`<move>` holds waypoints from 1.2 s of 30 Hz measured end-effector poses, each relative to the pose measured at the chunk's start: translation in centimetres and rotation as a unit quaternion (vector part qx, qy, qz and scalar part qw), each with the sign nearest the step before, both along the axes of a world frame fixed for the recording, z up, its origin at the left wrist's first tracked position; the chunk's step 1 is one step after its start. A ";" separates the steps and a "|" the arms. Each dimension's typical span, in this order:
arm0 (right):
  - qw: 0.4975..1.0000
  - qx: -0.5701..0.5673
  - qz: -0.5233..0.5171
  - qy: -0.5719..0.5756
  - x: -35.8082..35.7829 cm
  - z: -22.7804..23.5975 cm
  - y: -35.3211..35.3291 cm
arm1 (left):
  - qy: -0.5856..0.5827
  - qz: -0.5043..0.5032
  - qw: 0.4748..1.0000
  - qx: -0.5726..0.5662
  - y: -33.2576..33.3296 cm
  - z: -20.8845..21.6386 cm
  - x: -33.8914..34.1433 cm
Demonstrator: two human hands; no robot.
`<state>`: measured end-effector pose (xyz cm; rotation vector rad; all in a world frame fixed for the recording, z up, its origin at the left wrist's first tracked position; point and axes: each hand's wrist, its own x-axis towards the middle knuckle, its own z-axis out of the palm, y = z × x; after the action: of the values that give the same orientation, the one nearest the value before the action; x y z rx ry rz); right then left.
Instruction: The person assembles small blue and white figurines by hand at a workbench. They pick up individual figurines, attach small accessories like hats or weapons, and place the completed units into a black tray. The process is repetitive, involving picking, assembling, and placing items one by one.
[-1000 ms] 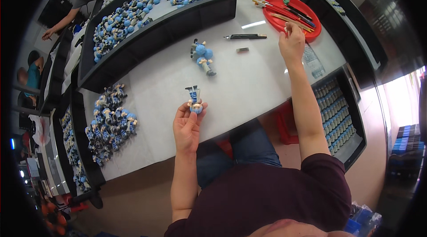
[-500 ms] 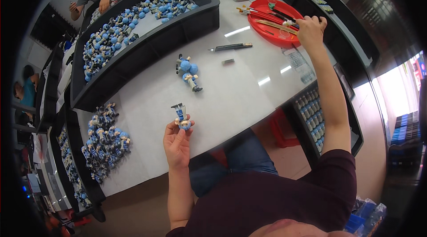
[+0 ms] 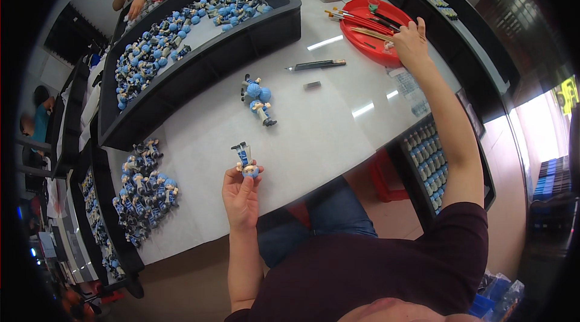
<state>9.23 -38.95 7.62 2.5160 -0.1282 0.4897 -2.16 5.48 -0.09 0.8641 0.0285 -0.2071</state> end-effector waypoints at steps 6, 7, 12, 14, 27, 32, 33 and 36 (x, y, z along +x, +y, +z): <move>0.997 -0.032 0.009 -0.075 -2.2 1.0 0.2 | 0.013 0.004 0.999 0.030 0.1 0.2 -0.1; 0.998 -0.020 -0.026 -0.052 -2.8 0.9 0.2 | -0.005 -0.007 0.999 0.033 0.2 -0.6 0.0; 0.951 0.237 0.082 -0.179 -6.6 1.4 5.8 | 0.003 -0.017 0.999 0.046 -0.4 0.3 0.3; 0.907 0.367 0.154 -0.138 -8.6 0.3 12.2 | 0.005 0.002 0.998 0.065 -0.2 0.3 0.0; 0.849 0.411 0.312 -0.113 -12.4 -2.5 26.9 | -0.007 0.017 0.996 0.086 -0.8 -0.4 0.2; 0.867 0.357 0.332 -0.102 -12.3 -1.9 27.1 | -0.002 0.038 0.992 0.118 -1.1 -0.6 -0.1; 0.869 0.353 0.332 -0.101 -12.2 -2.0 27.1 | -0.005 0.040 0.991 0.129 -1.1 -0.6 -0.1; 0.872 0.347 0.332 -0.095 -12.0 -2.4 27.1 | -0.012 0.044 0.990 0.134 -1.2 -0.8 -0.1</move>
<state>-2.80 -11.84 5.26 3.1779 0.6225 1.1315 -2.28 4.26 -0.89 1.1312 0.0742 -0.1110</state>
